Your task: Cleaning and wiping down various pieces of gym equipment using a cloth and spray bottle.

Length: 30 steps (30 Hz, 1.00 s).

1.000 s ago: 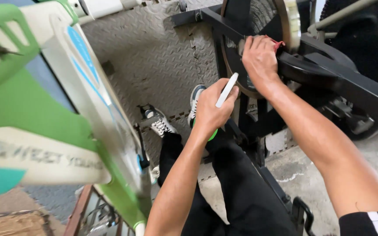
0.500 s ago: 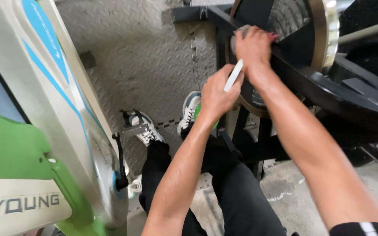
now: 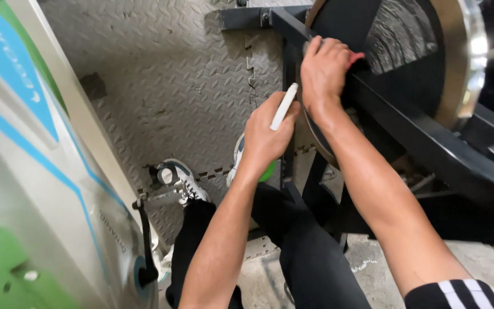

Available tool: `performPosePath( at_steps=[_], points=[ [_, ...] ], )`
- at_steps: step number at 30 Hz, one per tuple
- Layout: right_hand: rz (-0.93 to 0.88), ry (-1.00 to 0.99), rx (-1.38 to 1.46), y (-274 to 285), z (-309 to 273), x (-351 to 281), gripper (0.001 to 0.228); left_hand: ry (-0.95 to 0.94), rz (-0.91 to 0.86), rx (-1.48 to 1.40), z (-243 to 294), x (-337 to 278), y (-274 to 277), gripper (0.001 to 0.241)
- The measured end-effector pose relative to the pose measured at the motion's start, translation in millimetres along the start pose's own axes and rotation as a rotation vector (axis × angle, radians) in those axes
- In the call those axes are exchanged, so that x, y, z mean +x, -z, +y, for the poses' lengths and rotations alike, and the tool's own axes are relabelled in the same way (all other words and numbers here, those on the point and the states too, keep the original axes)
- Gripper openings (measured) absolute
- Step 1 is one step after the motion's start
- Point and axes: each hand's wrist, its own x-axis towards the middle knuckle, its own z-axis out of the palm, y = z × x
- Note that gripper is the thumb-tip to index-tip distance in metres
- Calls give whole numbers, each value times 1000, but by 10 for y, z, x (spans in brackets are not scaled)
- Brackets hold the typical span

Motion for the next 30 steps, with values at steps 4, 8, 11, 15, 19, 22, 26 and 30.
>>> performPosePath(
  at_steps=[4, 8, 11, 15, 19, 22, 26, 30],
  points=[
    [12, 45, -28, -245, -354, 393, 41, 37, 9, -152, -238, 330, 56, 29],
    [28, 115, 76, -694, -742, 753, 40, 108, -19, -142, -469, 628, -6, 32],
    [64, 142, 148, -981, -1010, 1015, 40, 97, -37, -124, -626, 796, -75, 33],
    [73, 163, 235, -1028, -1164, 1231, 39, 28, -44, -148, -866, 990, -171, 33],
    [-41, 127, 312, -868, -967, 1015, 27, 239, -90, -318, -824, 1098, -161, 33],
    [-215, 27, 519, -309, -508, 704, 21, 220, -64, -383, -860, 1121, -150, 32],
    [-55, 37, 400, -232, -477, 620, 40, 213, -71, -399, -943, 1225, -140, 31],
    [-93, 6, 213, -916, -1063, 1006, 33, 248, -35, -432, -1023, 1362, -70, 32]
  ],
)
